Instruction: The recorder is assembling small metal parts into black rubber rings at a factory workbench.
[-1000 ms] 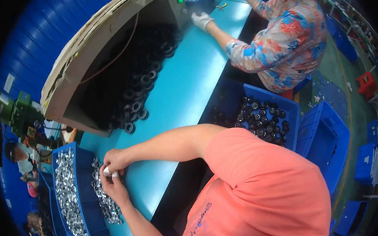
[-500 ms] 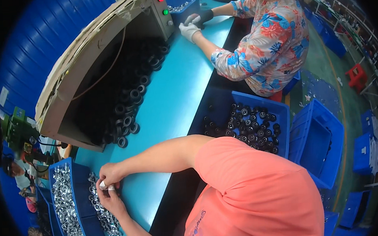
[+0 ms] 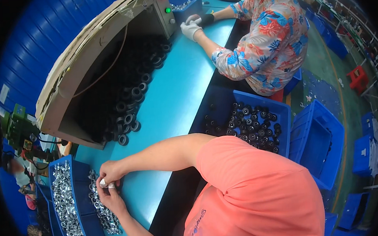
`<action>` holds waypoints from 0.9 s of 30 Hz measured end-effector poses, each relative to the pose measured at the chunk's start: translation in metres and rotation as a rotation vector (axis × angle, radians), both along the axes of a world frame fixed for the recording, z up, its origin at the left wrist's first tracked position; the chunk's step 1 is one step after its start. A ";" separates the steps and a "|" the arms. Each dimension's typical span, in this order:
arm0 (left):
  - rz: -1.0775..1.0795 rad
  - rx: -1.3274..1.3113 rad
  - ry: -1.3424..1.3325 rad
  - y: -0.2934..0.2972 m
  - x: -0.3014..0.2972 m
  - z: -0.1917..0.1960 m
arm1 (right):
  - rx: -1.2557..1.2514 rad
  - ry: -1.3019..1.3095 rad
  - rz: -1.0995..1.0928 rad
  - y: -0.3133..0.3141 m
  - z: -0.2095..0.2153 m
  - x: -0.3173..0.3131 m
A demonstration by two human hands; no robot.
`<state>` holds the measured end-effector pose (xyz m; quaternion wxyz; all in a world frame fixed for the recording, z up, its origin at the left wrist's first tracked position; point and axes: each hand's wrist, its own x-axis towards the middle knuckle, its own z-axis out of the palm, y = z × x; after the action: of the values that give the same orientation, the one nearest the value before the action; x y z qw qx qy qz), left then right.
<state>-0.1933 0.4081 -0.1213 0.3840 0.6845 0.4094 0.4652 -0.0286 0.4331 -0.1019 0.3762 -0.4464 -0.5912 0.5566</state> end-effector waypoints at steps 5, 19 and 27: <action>-0.009 -0.028 -0.008 0.002 0.001 0.000 | 0.006 0.003 0.004 0.002 -0.001 0.002; -0.010 -0.074 -0.002 -0.002 0.002 0.006 | 0.026 -0.022 -0.017 0.001 0.000 0.003; -0.003 -0.045 0.018 -0.001 0.000 0.003 | 0.022 -0.006 -0.010 0.003 -0.005 0.001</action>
<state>-0.1932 0.4071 -0.1184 0.3964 0.6804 0.4222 0.4491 -0.0278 0.4358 -0.1067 0.3822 -0.4469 -0.5960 0.5468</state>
